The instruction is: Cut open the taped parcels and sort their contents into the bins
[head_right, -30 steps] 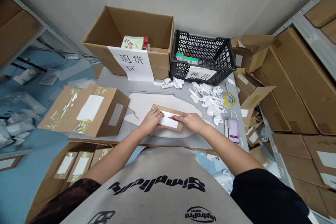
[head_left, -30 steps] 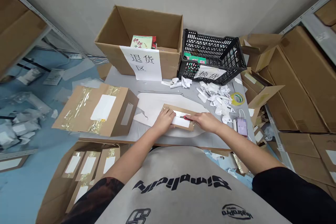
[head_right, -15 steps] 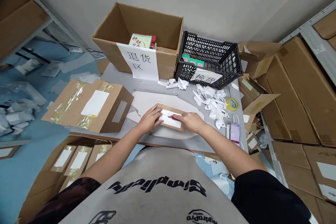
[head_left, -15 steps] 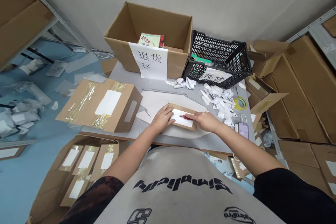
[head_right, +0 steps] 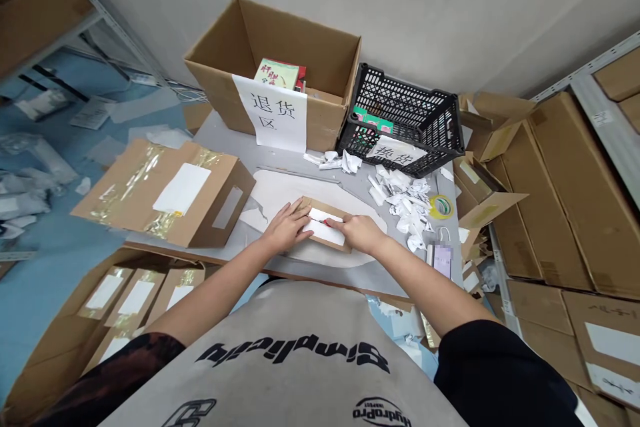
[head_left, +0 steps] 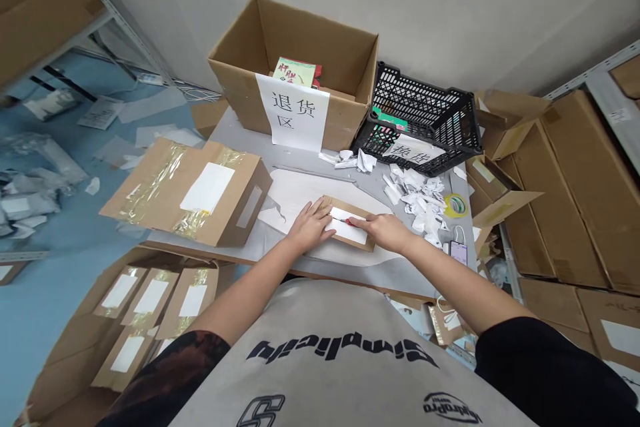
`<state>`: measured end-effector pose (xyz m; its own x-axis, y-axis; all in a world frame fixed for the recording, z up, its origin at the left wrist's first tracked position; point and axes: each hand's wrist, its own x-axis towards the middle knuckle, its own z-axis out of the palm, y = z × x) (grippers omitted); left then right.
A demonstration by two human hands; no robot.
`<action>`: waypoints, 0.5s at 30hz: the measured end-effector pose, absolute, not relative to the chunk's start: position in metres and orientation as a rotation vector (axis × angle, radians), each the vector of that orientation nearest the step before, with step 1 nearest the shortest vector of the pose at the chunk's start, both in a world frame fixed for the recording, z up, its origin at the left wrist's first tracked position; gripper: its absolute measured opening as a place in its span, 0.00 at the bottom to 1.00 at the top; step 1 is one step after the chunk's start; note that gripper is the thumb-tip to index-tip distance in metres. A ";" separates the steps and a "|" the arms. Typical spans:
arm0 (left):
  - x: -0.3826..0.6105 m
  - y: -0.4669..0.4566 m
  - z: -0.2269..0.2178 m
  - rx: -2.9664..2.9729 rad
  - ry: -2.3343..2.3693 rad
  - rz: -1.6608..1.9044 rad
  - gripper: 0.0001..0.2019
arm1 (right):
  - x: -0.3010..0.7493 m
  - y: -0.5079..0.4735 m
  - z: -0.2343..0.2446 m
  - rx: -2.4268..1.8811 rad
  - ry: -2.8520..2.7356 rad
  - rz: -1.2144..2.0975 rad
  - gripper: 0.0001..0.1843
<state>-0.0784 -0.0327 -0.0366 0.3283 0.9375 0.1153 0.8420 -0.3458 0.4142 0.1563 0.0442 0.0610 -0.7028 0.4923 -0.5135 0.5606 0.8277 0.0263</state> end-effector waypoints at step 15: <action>-0.076 -0.035 -0.044 2.299 1.620 0.558 0.22 | 0.210 0.049 0.084 0.787 2.418 -0.159 0.33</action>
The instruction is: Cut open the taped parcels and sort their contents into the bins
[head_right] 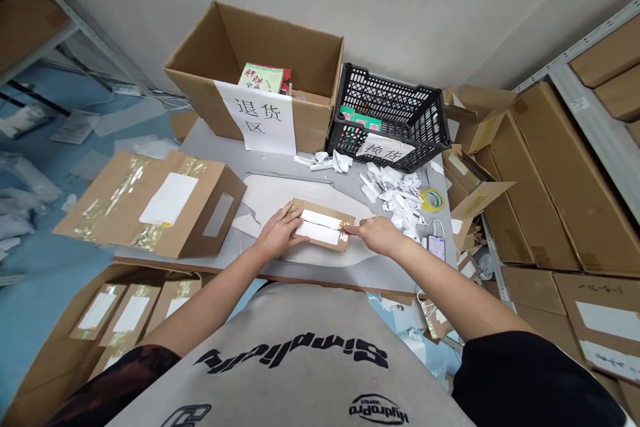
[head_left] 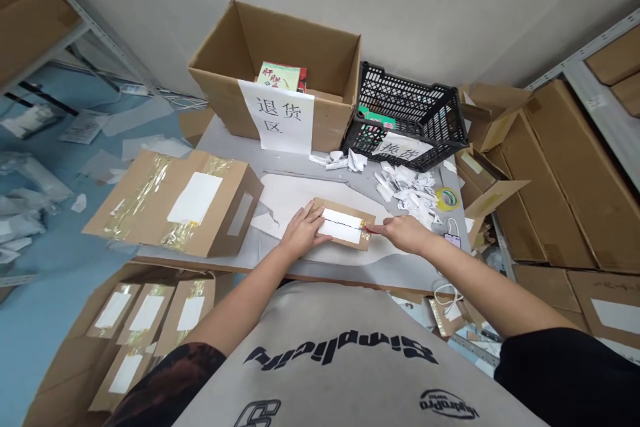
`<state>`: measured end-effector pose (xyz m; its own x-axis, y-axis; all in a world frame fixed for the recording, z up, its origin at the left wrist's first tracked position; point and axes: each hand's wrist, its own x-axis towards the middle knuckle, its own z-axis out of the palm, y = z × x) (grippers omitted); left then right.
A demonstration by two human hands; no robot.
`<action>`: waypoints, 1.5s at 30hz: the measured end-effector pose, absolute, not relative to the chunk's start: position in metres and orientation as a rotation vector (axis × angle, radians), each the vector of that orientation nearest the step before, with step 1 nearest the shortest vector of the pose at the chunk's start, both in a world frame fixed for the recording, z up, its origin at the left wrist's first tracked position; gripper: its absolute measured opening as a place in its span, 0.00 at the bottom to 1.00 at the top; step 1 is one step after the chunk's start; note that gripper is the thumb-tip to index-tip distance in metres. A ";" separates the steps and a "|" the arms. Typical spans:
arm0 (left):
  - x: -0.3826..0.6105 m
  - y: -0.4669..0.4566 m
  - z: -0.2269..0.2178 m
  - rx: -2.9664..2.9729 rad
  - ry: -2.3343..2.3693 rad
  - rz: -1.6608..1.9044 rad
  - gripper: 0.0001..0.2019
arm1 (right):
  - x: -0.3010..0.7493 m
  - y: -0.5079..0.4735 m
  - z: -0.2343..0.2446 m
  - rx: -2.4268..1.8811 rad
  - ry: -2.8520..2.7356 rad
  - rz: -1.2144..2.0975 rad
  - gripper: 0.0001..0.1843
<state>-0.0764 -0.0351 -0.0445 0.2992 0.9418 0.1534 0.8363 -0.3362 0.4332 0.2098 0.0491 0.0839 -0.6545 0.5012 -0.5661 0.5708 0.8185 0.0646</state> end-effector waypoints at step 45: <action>-0.064 -0.038 -0.026 2.504 1.637 0.492 0.18 | 0.203 -0.020 -0.012 1.349 3.036 -0.345 0.31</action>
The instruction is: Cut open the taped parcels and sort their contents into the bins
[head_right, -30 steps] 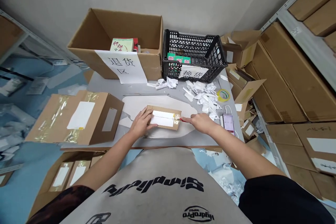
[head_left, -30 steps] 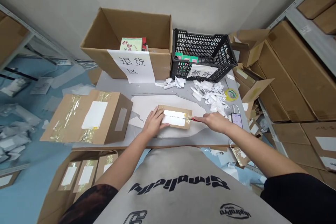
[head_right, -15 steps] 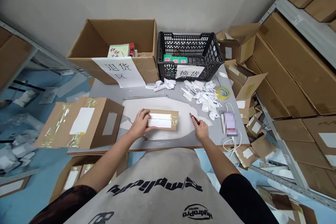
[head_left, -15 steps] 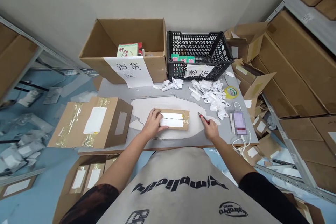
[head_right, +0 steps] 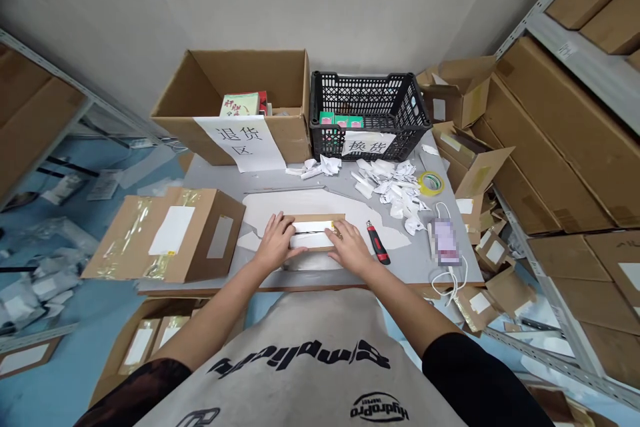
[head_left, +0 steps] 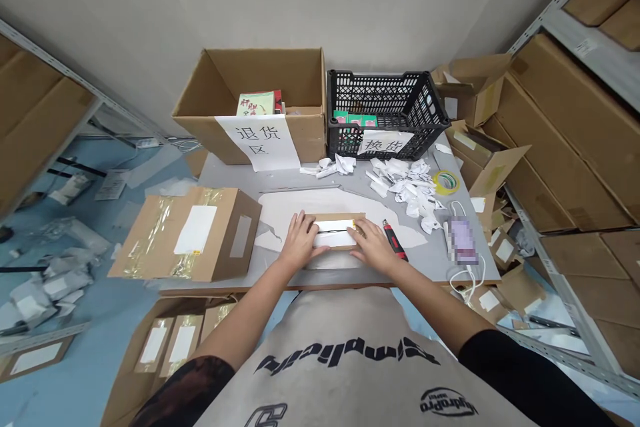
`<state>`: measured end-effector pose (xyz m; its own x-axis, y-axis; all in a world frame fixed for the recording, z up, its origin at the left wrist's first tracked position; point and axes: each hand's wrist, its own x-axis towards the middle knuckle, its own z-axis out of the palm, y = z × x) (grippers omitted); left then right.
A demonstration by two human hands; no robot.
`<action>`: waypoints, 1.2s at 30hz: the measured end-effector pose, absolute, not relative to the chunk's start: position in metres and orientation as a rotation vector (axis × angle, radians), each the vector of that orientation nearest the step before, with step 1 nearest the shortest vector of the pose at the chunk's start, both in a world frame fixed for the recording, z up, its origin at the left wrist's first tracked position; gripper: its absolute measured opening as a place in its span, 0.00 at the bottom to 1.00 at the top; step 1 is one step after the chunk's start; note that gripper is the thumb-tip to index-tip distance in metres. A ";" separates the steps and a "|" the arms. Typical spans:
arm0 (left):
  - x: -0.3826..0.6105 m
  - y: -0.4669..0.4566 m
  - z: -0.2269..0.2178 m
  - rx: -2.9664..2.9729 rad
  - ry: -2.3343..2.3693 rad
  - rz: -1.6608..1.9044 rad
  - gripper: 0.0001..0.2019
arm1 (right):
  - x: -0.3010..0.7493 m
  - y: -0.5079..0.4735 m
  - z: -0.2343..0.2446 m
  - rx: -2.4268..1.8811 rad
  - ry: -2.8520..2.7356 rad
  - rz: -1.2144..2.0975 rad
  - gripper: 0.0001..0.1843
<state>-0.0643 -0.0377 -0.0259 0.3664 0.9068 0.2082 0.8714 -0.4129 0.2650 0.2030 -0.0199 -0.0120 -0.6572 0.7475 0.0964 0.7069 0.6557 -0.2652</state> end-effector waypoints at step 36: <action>-0.093 -0.021 -0.045 0.945 1.393 0.773 0.40 | 0.190 -0.003 -0.049 -1.532 -1.160 1.487 0.38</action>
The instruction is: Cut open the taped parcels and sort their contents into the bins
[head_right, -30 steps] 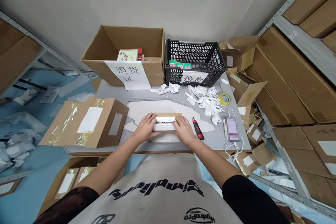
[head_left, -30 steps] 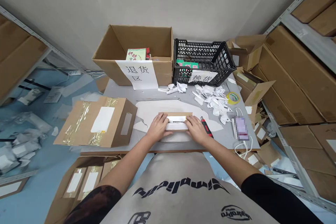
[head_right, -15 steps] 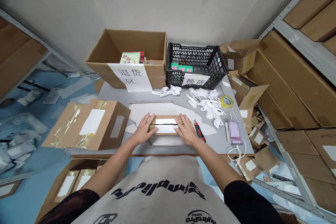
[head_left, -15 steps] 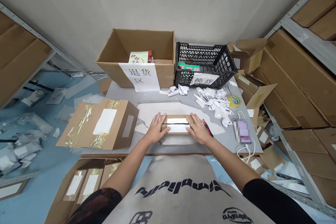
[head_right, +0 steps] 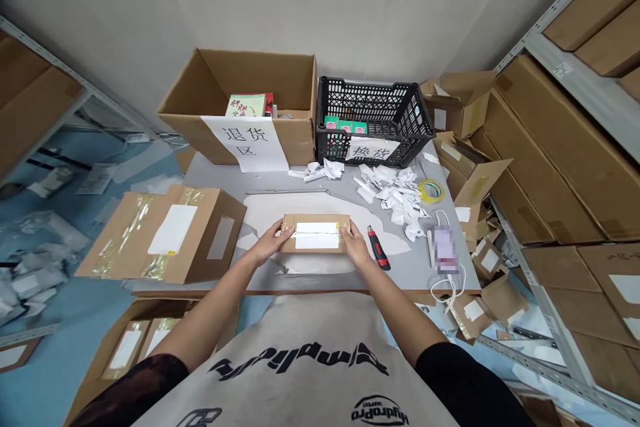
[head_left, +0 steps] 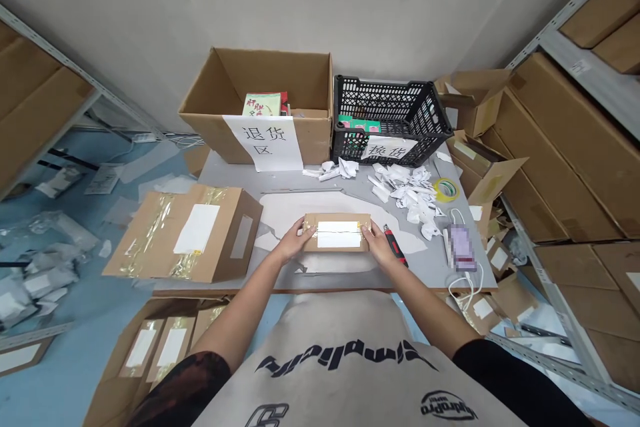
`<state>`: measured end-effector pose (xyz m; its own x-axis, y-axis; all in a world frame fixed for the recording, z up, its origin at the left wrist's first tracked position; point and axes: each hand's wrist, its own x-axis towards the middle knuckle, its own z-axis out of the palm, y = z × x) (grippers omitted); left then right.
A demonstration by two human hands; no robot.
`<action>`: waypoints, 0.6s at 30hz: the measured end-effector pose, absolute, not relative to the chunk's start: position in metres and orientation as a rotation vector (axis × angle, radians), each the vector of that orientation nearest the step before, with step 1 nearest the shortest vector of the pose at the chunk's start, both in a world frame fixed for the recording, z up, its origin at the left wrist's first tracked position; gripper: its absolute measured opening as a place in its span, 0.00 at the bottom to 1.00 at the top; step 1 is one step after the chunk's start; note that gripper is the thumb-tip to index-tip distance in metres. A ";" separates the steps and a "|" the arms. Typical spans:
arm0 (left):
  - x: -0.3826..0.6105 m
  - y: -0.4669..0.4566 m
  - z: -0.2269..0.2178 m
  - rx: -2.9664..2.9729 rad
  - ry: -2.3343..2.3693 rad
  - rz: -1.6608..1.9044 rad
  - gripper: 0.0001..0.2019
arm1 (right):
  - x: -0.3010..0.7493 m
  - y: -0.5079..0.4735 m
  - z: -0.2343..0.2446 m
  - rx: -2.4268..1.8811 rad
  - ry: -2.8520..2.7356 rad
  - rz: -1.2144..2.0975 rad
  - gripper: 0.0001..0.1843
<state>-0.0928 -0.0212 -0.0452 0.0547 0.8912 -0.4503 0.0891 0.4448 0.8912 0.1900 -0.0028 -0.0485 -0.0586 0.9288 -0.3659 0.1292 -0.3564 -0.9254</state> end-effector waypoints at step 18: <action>-0.057 -0.056 -0.122 1.471 1.838 0.757 0.32 | 0.198 -0.025 -0.083 -1.513 -0.937 1.460 0.32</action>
